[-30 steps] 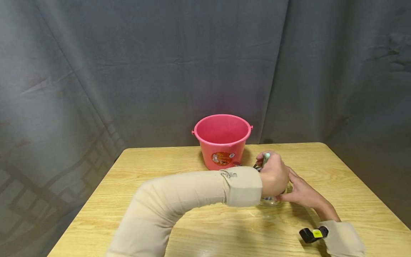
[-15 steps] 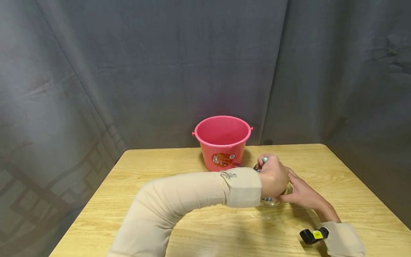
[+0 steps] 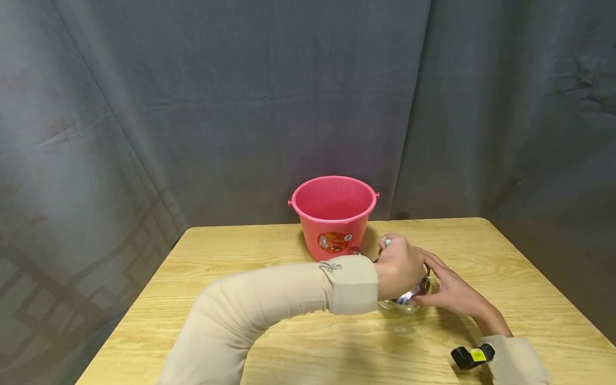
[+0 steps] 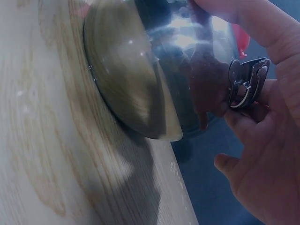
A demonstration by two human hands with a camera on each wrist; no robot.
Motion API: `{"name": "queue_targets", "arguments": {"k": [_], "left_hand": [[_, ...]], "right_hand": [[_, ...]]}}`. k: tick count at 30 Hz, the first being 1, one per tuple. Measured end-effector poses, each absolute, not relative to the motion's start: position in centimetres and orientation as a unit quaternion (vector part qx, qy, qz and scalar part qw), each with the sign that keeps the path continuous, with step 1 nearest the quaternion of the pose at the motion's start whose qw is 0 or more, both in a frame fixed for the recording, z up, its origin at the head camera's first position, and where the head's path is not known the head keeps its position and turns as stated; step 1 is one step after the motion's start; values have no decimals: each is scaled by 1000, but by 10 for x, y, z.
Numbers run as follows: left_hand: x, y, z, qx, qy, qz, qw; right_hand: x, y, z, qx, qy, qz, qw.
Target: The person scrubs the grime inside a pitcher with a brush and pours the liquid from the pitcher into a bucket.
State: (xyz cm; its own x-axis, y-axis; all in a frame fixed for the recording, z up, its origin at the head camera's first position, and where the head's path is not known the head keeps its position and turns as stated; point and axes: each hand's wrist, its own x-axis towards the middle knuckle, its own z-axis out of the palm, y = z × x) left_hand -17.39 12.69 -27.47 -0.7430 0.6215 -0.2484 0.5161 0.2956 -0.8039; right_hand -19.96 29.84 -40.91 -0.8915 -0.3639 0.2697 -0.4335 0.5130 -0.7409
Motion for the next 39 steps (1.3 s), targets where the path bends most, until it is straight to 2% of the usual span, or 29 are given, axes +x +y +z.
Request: {"name": "queue_targets", "arguments": {"k": [16, 33, 39], "left_hand": [[-184, 105, -277, -391, -784, 473, 98], [-188, 86, -287, -432, -763, 435, 204], [-187, 81, -290, -435, -774, 410, 209]], "right_hand": [[-203, 299, -411, 243, -870, 425, 59], [-201, 297, -410, 240, -874, 418, 68], [-200, 296, -410, 235, -876, 415, 65]]}}
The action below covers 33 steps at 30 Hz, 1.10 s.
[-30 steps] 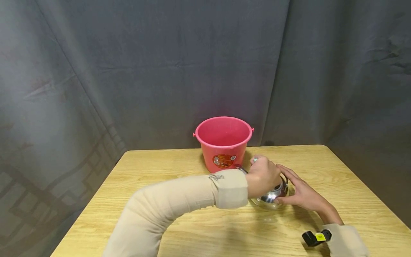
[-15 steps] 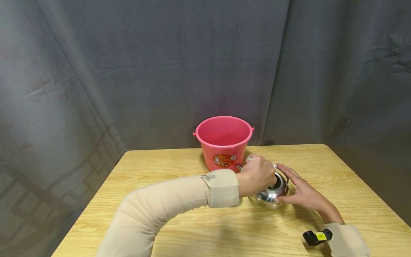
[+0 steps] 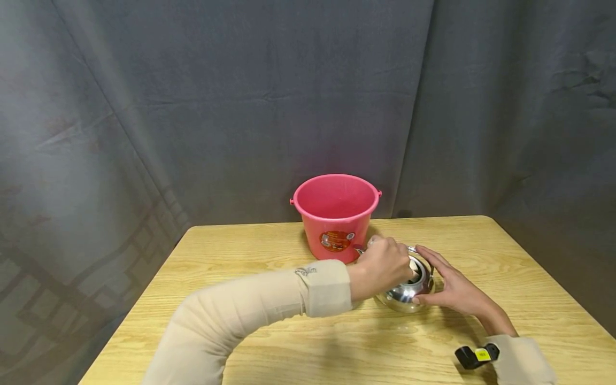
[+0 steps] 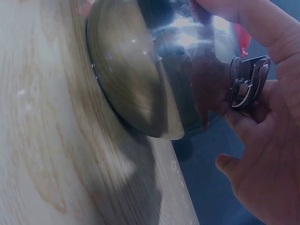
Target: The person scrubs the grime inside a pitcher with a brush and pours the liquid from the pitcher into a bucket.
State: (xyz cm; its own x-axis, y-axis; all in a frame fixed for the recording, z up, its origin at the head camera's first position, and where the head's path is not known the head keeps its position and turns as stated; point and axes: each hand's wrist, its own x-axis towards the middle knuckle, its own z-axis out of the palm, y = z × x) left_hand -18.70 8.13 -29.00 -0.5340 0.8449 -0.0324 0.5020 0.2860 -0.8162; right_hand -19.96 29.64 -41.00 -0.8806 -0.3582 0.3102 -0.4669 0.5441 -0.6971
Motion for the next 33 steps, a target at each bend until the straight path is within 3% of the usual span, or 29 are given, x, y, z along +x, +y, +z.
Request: {"name": "queue_targets", "arguments": {"k": [33], "left_hand": [[-189, 67, -299, -447, -791, 362, 209]], "right_hand": [[-201, 297, -411, 234, -876, 417, 62]]}}
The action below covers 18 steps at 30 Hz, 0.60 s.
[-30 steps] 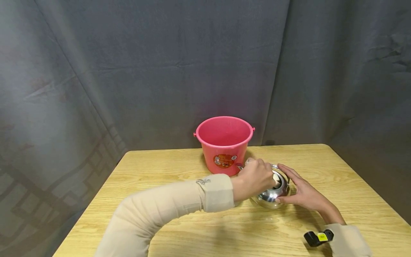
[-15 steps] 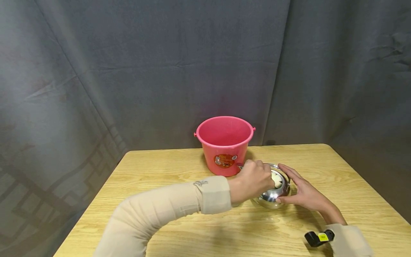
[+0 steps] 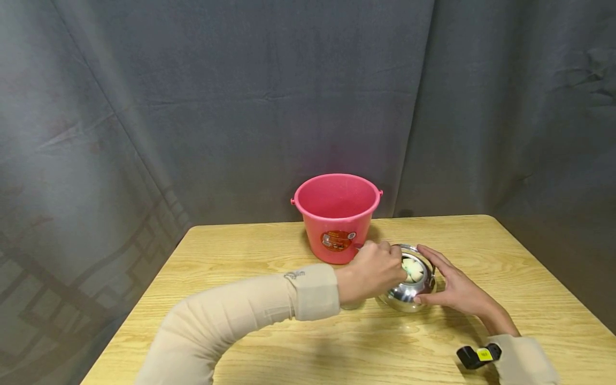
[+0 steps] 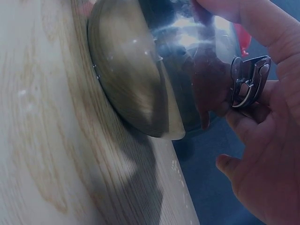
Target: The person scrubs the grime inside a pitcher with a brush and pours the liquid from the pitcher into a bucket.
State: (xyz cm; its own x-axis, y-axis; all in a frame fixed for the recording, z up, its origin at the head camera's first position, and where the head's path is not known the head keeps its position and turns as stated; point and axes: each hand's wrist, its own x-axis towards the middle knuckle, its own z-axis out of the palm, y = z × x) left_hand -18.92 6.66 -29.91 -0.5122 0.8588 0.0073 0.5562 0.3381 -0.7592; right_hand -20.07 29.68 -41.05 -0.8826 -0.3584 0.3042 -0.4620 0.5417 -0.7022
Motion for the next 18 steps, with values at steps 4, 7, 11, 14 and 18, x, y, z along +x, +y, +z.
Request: {"name": "queue_targets", "arguments": {"k": [4, 7, 11, 14, 18], "left_hand": [[-192, 64, -301, -445, -796, 349, 215], [-194, 62, -303, -444, -801, 338, 217], [-196, 60, -304, -446, -804, 325, 223], [-198, 57, -305, -447, -808, 312, 223], [-202, 54, -307, -450, -816, 293, 216]], "right_hand": [[-201, 297, -410, 232, -874, 422, 60], [-201, 297, -411, 230, -875, 422, 59], [-202, 298, -412, 231, -876, 418, 63], [-203, 298, -413, 234, -876, 416, 67], [-203, 298, -412, 238, -875, 415, 71]]}}
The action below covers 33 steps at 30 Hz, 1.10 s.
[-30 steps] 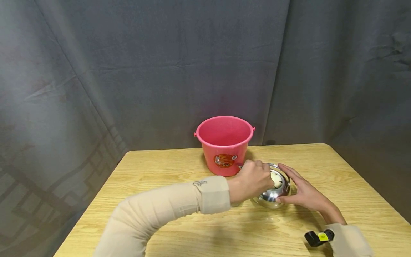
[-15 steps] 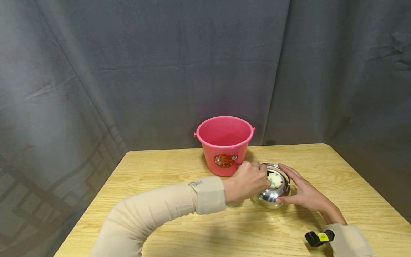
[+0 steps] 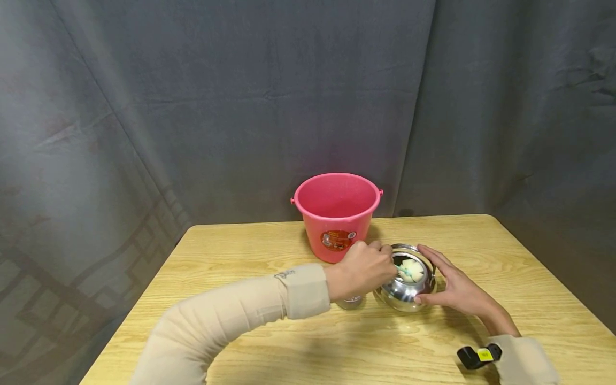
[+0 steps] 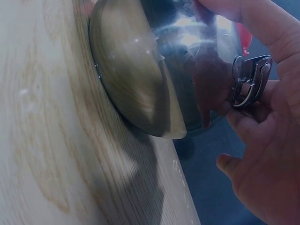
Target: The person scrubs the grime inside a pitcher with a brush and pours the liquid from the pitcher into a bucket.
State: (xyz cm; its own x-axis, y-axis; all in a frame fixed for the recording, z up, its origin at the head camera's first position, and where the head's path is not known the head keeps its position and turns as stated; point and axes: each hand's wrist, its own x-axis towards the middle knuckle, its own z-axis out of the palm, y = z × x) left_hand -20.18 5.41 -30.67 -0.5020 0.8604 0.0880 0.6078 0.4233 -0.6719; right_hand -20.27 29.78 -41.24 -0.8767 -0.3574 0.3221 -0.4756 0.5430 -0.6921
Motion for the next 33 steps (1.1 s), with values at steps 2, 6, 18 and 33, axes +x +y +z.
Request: {"name": "queue_targets", "arguments": {"k": [2, 6, 18, 33], "left_hand": [[-203, 52, -307, -454, -815, 287, 218], [-204, 49, -307, -462, -809, 281, 230], [-207, 44, -312, -465, -813, 259, 234], [-215, 33, -312, -466, -821, 246, 219]], "right_hand": [[-203, 298, -412, 237, -876, 414, 72], [-202, 298, -411, 234, -876, 416, 67], [-201, 297, -412, 234, -875, 418, 75], [-201, 299, -413, 233, -877, 413, 78]]}}
